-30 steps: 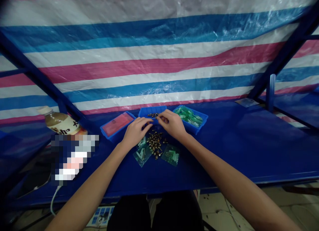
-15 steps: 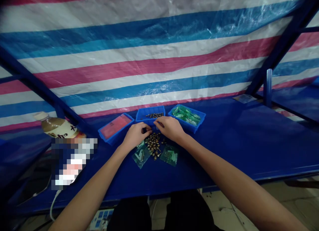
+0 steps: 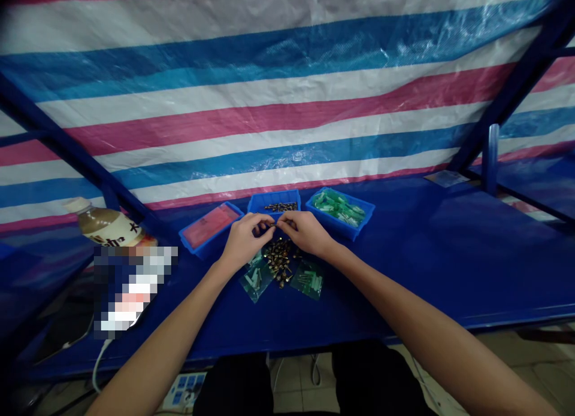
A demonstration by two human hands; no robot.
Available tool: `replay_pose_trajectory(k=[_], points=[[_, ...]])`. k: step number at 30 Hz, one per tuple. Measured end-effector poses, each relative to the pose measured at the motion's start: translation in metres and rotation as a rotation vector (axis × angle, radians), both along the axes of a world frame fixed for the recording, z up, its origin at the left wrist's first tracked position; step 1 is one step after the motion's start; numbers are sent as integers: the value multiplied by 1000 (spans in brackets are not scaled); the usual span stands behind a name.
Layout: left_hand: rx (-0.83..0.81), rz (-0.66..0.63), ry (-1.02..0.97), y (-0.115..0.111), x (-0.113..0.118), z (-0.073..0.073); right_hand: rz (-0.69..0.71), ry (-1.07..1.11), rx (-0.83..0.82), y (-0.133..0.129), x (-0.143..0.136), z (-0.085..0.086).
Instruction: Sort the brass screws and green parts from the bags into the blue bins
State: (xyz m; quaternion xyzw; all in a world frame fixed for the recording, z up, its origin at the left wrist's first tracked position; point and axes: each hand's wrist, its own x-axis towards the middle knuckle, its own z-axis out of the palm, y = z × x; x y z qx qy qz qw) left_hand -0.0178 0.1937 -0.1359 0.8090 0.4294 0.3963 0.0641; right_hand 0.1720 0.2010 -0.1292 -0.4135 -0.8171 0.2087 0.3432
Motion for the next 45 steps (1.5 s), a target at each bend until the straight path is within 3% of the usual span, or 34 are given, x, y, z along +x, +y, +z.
replay_pose_trajectory(k=[7, 17, 24, 45], points=[[23, -47, 20, -1, 3, -1, 44, 57, -110, 1, 2, -2], [58, -24, 218, -2, 1, -3, 84, 122, -145, 2, 3, -3], [36, -39, 139, -3, -3, 2, 53, 106, -127, 3, 8, 0], [-19, -142, 115, -3, -6, 10, 205, 115, -141, -4, 6, 7]])
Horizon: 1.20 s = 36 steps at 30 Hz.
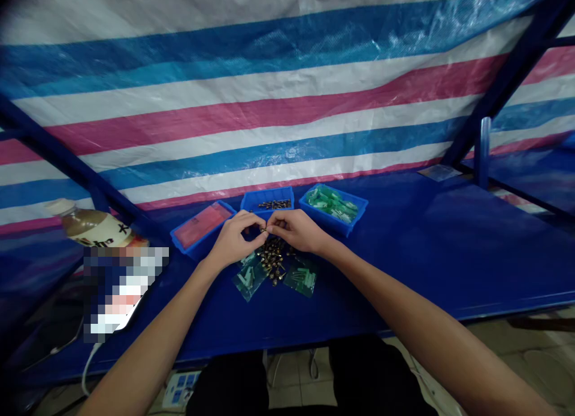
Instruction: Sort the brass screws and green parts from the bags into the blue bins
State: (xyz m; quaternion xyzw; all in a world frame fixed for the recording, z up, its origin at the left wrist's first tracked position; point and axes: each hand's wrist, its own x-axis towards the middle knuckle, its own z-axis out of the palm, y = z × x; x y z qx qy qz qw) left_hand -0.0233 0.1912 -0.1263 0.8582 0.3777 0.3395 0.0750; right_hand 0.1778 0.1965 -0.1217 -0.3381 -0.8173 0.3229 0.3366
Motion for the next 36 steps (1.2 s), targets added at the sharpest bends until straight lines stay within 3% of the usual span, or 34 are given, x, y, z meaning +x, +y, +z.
replay_pose_trajectory(k=[5, 7, 11, 14, 16, 21, 29, 36], points=[[-32, 16, -40, 1, 1, -3, -50, 12, 54, 2, 0, -1], [-39, 77, -56, 2, 1, -4, -168, -15, 133, 6, 1, -3], [-34, 173, 10, 3, 1, -5, -533, -194, 324, 18, 5, -8], [-73, 137, 105, 1, 3, -8, -636, -335, 345, 22, 7, -10], [-94, 109, 140, -1, 5, -10, -546, -378, 361, 21, 9, -9], [-77, 124, 157, 0, 7, -14, -130, -523, 420, 11, 17, -5], [-43, 141, 184, -4, 9, -12, 11, -648, 380, 9, 21, -5], [-43, 127, 166, -6, 14, -14, -49, -550, 384, 12, 16, -10]])
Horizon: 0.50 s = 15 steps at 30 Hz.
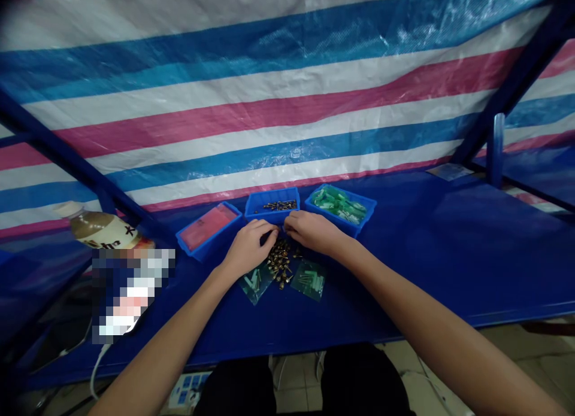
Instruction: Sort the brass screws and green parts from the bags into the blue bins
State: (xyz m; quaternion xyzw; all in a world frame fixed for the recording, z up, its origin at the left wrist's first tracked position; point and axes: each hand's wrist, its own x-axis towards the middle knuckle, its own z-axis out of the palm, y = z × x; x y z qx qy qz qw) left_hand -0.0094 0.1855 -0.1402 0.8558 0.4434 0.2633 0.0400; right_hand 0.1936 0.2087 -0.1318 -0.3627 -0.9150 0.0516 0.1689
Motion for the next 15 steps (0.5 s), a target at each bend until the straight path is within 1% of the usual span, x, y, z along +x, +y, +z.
replay_pose_trajectory(k=[4, 7, 10, 13, 15], points=[[-29, -18, -97, 3, -1, 1, 34, 140, 25, -2, -2, 4], [-69, -34, -184, 4, -2, 2, 95, 188, 69, -4, -2, 7], [-85, -14, -233, 4, -2, 3, 144, 226, 103, -5, -1, 9], [-81, -18, -249, 4, -2, 5, 165, 256, 84, -5, -1, 9], [-83, -35, -255, 3, -1, 6, 155, 283, 50, -5, -1, 9]])
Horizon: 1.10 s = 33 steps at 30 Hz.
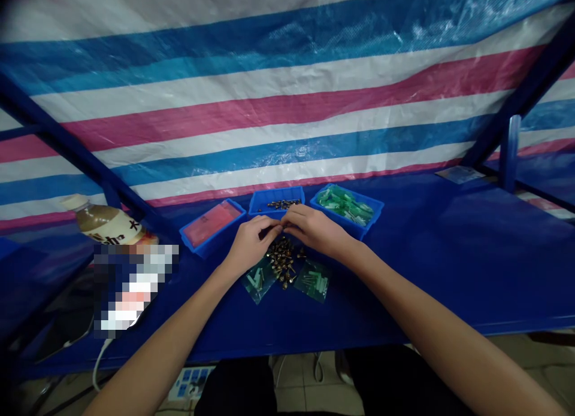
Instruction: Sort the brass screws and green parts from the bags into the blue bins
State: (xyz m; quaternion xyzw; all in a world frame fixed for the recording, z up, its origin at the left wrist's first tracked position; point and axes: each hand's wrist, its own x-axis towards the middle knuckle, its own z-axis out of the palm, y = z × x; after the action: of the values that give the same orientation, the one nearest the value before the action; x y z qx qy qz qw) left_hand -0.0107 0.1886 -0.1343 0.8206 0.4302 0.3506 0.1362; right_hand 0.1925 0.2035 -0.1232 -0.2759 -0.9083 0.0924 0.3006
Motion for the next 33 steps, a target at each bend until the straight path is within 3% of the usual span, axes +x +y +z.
replay_pose_trajectory(k=[4, 13, 23, 29, 33], points=[[-53, 7, -62, 0, 0, 1, -38, 48, -48, -2, -2, -1], [-243, 4, -194, 2, -1, -3, -15, 50, 50, -5, -3, -3], [-303, -14, -307, 4, -1, -2, 8, 164, 32, -3, -5, -4], [-402, -99, -371, 4, -2, 2, 16, 237, -6, -5, -6, -2], [-336, -67, -331, 4, -3, 2, -24, 232, -29, -5, -6, 0]])
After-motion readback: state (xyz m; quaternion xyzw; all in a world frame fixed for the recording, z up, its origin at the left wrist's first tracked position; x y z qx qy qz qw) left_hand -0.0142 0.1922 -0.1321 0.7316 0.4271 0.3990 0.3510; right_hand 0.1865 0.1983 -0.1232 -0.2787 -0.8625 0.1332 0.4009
